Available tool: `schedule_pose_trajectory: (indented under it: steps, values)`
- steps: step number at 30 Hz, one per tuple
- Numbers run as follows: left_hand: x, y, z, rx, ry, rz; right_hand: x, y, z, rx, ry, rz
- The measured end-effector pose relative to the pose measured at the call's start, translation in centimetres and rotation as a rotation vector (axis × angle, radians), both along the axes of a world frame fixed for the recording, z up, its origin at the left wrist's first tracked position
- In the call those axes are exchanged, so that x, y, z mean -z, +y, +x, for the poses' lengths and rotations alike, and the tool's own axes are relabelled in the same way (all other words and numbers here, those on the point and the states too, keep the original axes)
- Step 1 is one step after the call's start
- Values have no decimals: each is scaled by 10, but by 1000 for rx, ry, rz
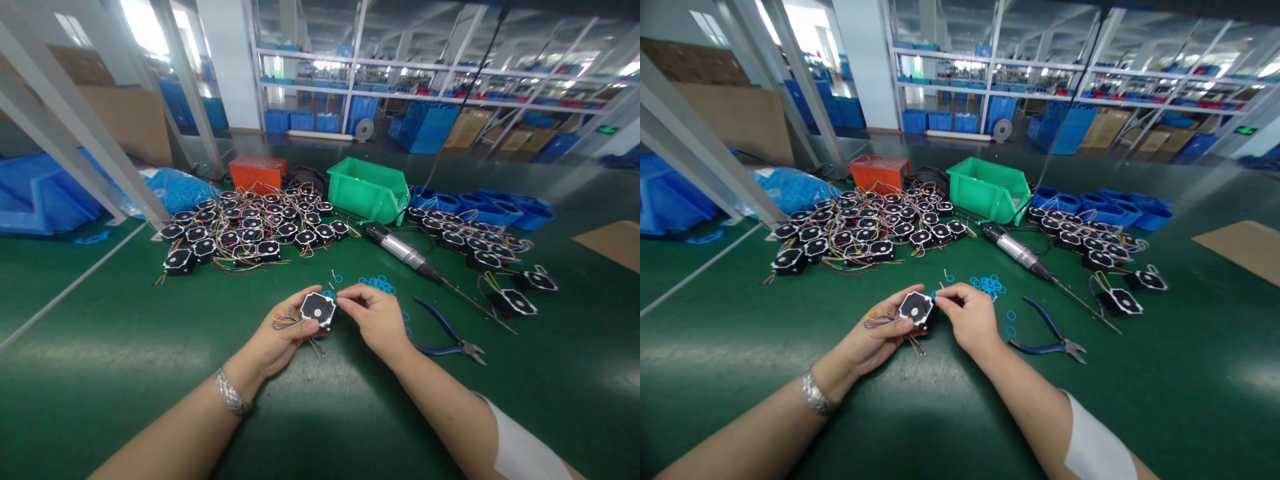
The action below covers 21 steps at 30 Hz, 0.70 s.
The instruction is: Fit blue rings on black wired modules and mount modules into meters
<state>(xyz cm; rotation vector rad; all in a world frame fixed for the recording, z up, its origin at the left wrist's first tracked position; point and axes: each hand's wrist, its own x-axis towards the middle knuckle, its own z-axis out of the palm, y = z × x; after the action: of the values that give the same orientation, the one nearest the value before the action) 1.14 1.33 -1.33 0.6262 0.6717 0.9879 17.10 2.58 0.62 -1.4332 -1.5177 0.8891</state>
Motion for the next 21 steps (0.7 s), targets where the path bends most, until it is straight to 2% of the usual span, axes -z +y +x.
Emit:
schedule_pose_trajectory:
  steps: [6, 9, 11, 13, 16, 21]
  values:
    - [-2, 0, 1, -3, 21, -1, 5, -4, -1, -69, -221, 302]
    - [-2, 1, 1, -21, 9, -3, 3, -4, 0, -186, -282, 341]
    - [-1, 2, 1, -57, -10, -12, -3, 0, 5, -218, -322, 288]
    - [0, 4, 1, -97, -31, -21, -12, 6, 15, -157, -406, 197]
    - [1, 5, 2, -121, -38, -34, -26, 17, 36, -63, -648, -9]
    - [2, 5, 2, -108, -12, -60, -31, 22, 54, -287, -1117, -338]
